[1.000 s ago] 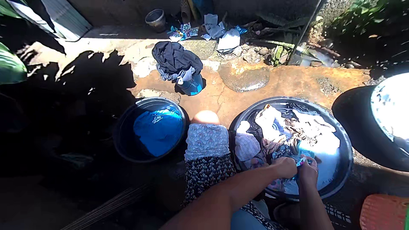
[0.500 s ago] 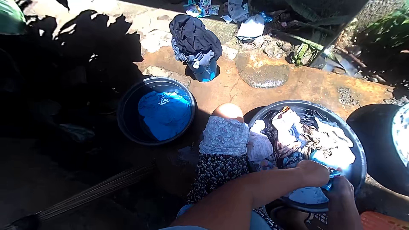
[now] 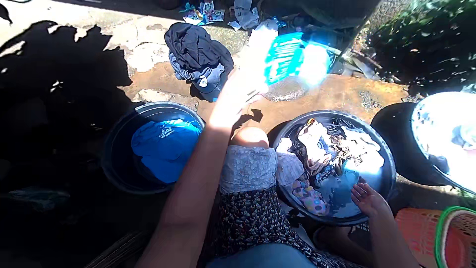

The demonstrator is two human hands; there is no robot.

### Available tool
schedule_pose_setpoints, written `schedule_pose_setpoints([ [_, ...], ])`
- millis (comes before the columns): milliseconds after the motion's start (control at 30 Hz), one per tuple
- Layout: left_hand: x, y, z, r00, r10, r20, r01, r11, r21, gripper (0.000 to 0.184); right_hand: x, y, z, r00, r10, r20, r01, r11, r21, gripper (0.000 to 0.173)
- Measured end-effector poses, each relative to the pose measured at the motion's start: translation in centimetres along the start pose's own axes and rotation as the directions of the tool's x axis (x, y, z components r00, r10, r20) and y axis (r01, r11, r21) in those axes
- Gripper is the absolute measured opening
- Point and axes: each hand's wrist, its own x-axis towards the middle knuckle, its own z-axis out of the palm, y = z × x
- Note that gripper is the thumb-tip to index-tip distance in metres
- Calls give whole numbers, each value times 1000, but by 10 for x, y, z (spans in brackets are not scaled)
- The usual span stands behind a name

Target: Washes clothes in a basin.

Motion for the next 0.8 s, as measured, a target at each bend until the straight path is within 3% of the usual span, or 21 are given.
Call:
schedule_pose_setpoints([
  [67, -18, -11, -94, 969, -8, -247, 11, 1000, 9, 43, -3, -7, -3, 998, -19, -61, 18, 999, -32, 32],
  [167, -40, -57, -227, 799, -117, -590, 185, 981, 56, 39, -6, -22, -11, 985, -137, -108, 112, 970, -214, 36],
  [233, -56, -76, -267, 661, -227, -716, 485, 856, 177, 60, -2, -34, -20, 970, -235, -60, 183, 870, -458, 36],
  [300, -70, -89, -272, 577, -210, -789, 636, 722, 273, 91, 7, -41, -28, 944, -326, 51, 260, 640, -724, 36],
  [367, -62, -84, -246, 584, -179, -791, 622, 725, 295, 95, 22, -44, -24, 925, -349, 151, 290, 392, -873, 43],
  [433, -37, -76, -213, 687, -165, -707, 517, 794, 318, 75, 49, -32, -18, 918, -319, 236, 317, 230, -920, 61],
  [533, 18, -69, -179, 878, -65, -475, 289, 862, 416, 35, 64, 3, -5, 933, -247, 263, 296, 106, -949, 67],
  [633, 53, -38, -90, 990, -1, -144, 89, 793, 603, 36, 38, 9, 15, 979, -64, 191, 196, 74, -978, 52],
  [667, 59, -33, -57, 999, -4, -41, 29, 768, 639, 37, 34, 7, 15, 979, -7, 202, 202, 99, -974, 47],
  [733, 55, -31, 22, 982, -88, 166, -56, 706, 706, 38, 33, 1, 4, 961, 1, 276, 260, 331, -907, 39],
  [800, 42, -59, 83, 889, -244, 387, -151, 642, 751, 40, 20, -13, -5, 958, -56, 282, 261, 586, -768, 29],
])
